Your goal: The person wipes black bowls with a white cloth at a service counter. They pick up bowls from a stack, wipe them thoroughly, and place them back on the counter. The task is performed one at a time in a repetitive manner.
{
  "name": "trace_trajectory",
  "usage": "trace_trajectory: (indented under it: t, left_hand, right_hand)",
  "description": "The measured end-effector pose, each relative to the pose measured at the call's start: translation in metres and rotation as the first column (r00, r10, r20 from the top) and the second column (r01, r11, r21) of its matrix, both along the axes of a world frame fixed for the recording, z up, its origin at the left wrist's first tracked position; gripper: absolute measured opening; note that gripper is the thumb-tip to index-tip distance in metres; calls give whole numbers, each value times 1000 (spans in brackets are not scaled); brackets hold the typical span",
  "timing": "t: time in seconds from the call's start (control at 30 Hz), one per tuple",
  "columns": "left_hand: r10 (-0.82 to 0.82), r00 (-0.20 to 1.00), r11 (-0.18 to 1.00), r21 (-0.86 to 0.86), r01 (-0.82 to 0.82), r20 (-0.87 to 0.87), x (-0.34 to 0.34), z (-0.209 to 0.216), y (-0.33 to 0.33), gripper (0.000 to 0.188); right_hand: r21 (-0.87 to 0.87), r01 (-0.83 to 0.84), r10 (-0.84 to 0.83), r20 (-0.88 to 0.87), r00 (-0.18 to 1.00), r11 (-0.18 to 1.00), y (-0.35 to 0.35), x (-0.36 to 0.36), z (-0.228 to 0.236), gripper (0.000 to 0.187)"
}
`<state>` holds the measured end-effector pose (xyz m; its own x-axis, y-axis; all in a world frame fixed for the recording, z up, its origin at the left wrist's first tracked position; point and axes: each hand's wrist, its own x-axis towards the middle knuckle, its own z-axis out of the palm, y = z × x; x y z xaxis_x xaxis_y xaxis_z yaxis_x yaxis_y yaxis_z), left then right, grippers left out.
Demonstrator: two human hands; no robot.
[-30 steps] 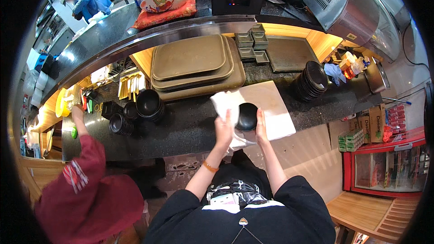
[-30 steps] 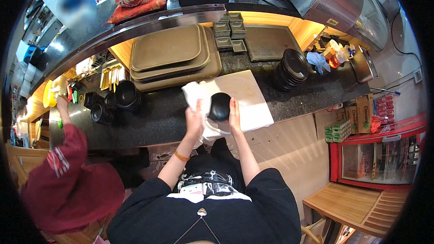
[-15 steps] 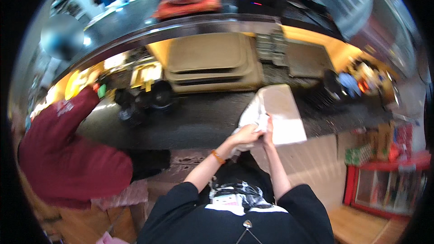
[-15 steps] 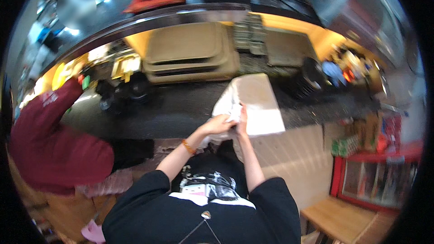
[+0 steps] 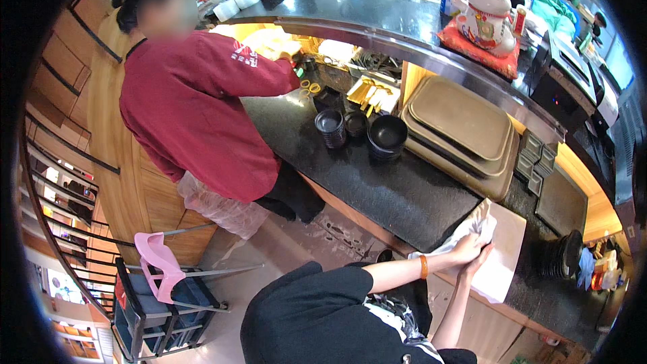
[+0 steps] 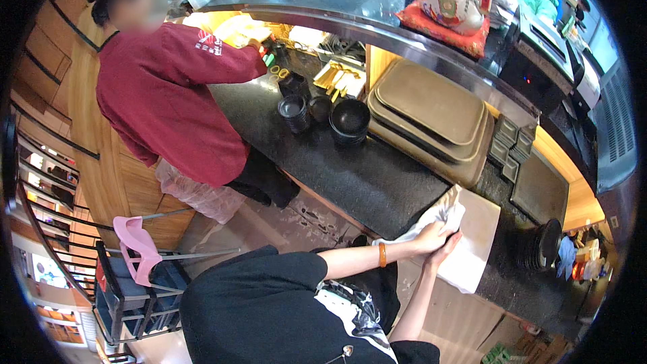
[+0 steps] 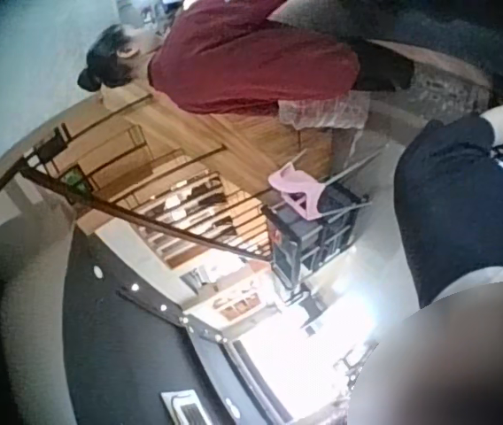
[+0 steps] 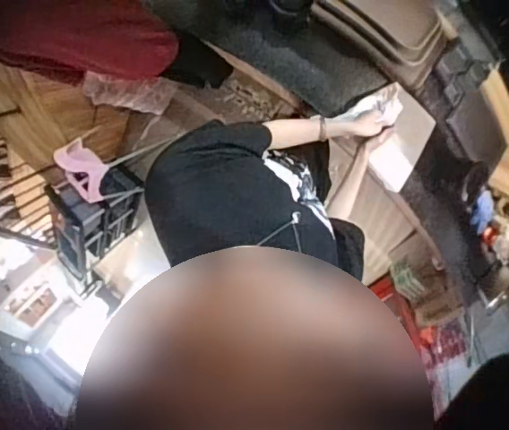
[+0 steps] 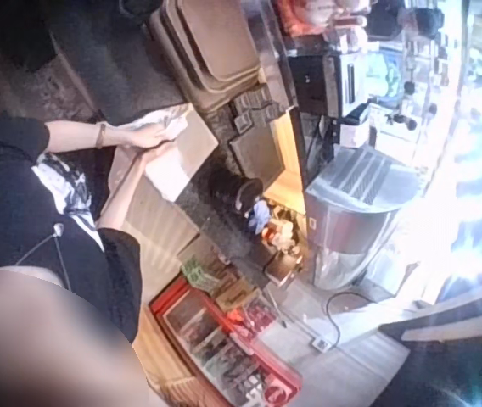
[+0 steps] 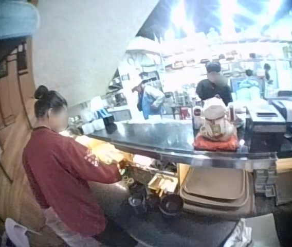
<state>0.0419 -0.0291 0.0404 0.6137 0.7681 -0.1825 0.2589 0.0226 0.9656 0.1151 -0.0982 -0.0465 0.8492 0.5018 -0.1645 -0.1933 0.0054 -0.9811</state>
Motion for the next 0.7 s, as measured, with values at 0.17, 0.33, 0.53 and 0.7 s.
trace_trajectory:
  t: [0.17, 0.33, 0.53, 0.7]
  left_hand:
    - [25, 1000, 1000, -4, -25, -2, 4, -29, 0, 35]
    - [51, 995, 995, -79, -59, -89, 3, -20, 0, 32]
    - [-394, 915, 911, -170, 375, -92, -6, -14, 15, 37]
    - [-316, 948, 945, -110, 309, -49, -2, -17, 8, 38]
  right_hand:
    - [265, -128, 198, -253, 947, 956, 8, -1, 8, 58]
    - [-41, -30, 29, -20, 999, 999, 4, 0, -5, 68]
    - [103, -42, 50, -77, 996, 994, 6, -3, 2, 64]
    - [84, -46, 58, -143, 988, 995, 5, -7, 11, 63]
